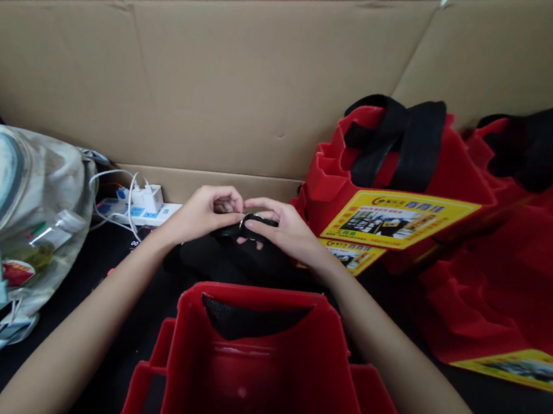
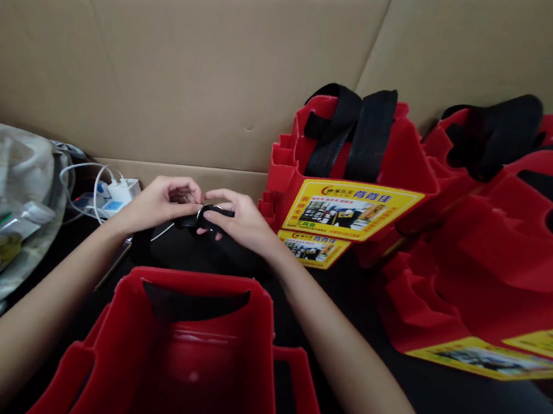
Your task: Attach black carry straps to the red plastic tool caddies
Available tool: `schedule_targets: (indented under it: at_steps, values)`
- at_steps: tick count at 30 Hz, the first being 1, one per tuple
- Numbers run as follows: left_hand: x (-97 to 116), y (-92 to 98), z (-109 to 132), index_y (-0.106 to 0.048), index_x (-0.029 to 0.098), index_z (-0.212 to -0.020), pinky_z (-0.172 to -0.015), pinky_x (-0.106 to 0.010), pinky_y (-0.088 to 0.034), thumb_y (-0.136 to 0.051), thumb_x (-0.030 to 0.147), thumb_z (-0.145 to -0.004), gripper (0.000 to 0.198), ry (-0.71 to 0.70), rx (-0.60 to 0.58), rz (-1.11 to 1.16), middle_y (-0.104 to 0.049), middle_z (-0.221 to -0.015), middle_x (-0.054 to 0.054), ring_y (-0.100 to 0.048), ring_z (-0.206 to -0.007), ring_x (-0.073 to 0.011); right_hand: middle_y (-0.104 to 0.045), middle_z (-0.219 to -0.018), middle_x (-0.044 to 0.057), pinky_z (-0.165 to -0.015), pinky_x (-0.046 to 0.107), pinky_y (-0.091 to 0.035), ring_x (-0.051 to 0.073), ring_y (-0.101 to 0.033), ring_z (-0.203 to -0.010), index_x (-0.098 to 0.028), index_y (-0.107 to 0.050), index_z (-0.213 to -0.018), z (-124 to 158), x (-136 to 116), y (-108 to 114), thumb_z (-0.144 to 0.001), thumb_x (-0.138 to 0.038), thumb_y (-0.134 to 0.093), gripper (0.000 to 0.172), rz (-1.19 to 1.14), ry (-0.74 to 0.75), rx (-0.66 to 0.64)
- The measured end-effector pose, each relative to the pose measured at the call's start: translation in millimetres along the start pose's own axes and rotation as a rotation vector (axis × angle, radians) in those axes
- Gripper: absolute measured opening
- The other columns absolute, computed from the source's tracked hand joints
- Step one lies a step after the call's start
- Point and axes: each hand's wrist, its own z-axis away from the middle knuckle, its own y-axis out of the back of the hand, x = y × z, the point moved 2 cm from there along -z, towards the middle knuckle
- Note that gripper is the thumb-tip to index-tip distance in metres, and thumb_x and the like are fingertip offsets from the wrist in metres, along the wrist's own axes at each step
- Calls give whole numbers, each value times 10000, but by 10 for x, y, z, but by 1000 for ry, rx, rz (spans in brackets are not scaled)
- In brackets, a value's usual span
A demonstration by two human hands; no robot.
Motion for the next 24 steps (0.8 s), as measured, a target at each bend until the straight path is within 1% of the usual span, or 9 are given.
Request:
schedule_targets:
  at_steps: [4,8,11,14,17,19,21,22,24]
  values:
    - [-1,5,0,-560,123,-772,-639,-200,-417,-596,191,-744,82,-20,-1,-33,-573,-712,2,-536,-668,-83,-656,-732,44,-451,195,-444,129,-630,-629,-129,-611,-897,-5,3,39,-741,-266,-604,208,99,47,96]
    - [-7,-7,7,-578,127,-763,-636,-200,-409,-608,250,-752,127,-22,-19,-61,-573,-708,3,-526,-670,-85,-609,-596,13,-411,190,-398,116,-593,-537,-139,-598,-803,0,20,61,-724,-300,-617,180,174,72,172]
    - [-27,-19,-1,-570,131,-751,-635,-209,-403,-630,305,-736,185,-15,-8,-57,-564,-705,4,-514,-672,-92,-533,-523,-33,-376,184,-342,70,-493,-406,-157,-523,-675,-7,34,79,-685,-355,-658,240,221,111,276]
    - [-35,-34,-11,-565,133,-743,-609,-207,-390,-641,337,-721,219,-5,9,-77,-553,-696,8,-492,-649,-89,-482,-513,-57,-370,181,-316,52,-443,-379,-170,-436,-617,-15,37,86,-649,-391,-689,337,231,137,325]
    - [-19,-47,-11,-562,129,-712,-529,-191,-344,-636,366,-720,248,24,2,-78,-504,-623,28,-437,-572,-73,-476,-546,-57,-375,175,-318,47,-438,-402,-165,-476,-693,-12,26,75,-693,-384,-659,286,224,142,254]
    - [-3,-41,-4,-572,126,-718,-540,-189,-350,-616,344,-737,224,30,-18,-54,-508,-622,28,-443,-573,-70,-492,-596,-53,-378,170,-335,52,-459,-432,-166,-524,-839,-5,15,70,-744,-366,-611,238,198,151,166]
    - [-2,-16,5,-579,125,-729,-567,-189,-366,-593,303,-752,180,51,-36,-35,-530,-634,23,-465,-587,-69,-511,-659,-39,-375,163,-351,65,-505,-487,-179,-531,-954,3,4,75,-783,-342,-566,239,166,162,75]
    - [-11,4,8,-579,125,-727,-567,-187,-369,-585,285,-754,162,74,-37,-28,-539,-636,22,-473,-587,-69,-517,-680,-31,-373,159,-355,70,-521,-513,-179,-536,-956,7,0,84,-793,-326,-550,220,153,161,38]
    - [-45,60,12,-570,127,-707,-535,-178,-360,-580,258,-743,136,129,-18,-29,-541,-615,24,-474,-560,-65,-521,-680,-21,-376,156,-364,71,-526,-528,-164,-553,-879,14,-6,111,-799,-293,-535,153,130,148,1]
